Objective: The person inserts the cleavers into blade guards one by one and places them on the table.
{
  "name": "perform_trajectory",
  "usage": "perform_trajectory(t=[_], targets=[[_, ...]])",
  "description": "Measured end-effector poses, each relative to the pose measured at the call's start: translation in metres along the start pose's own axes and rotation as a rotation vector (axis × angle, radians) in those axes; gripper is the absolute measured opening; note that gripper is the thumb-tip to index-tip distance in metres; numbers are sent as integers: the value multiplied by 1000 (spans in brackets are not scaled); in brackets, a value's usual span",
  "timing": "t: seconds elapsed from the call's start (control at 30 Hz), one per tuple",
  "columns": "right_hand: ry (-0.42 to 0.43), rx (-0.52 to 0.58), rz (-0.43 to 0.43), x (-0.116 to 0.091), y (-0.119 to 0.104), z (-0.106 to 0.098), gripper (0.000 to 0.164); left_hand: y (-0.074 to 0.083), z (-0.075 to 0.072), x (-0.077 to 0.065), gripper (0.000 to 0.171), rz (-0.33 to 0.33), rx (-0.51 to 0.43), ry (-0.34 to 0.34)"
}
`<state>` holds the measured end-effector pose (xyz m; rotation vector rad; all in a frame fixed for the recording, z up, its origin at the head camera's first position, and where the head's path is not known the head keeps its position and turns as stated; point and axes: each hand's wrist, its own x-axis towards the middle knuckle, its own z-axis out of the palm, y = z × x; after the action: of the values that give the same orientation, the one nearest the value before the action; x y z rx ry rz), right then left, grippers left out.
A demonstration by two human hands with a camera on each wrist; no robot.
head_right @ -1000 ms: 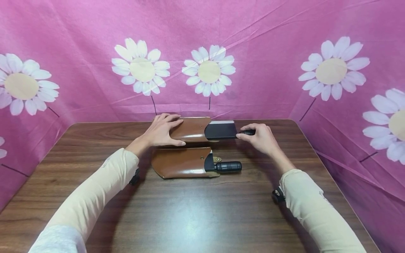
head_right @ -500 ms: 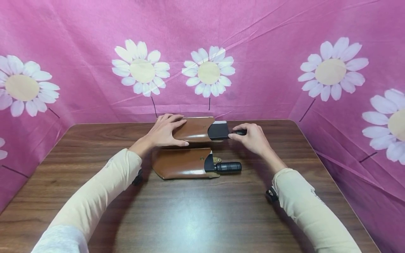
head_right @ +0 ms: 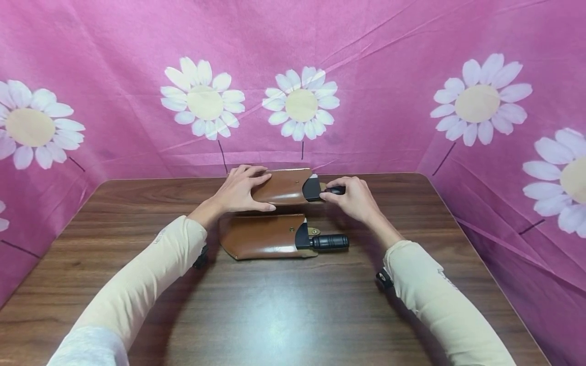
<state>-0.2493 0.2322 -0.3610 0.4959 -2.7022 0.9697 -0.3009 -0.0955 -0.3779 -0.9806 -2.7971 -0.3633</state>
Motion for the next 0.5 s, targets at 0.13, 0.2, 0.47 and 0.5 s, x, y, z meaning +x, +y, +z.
perform_trajectory(t=[0.13, 0.2, 0.47, 0.5], targets=[[-4, -2, 2, 1, -2, 1, 30, -1, 1, 0, 100, 0, 1, -3], [-2, -1, 3, 1, -3, 1, 31, -1, 0, 0, 100, 2, 4, 0], [10, 25, 41, 0, -6, 8, 32, -1, -3, -1, 99, -10, 7, -2], [9, 25, 41, 0, -8, 9, 32, 0, -2, -1, 99, -9, 1, -5]])
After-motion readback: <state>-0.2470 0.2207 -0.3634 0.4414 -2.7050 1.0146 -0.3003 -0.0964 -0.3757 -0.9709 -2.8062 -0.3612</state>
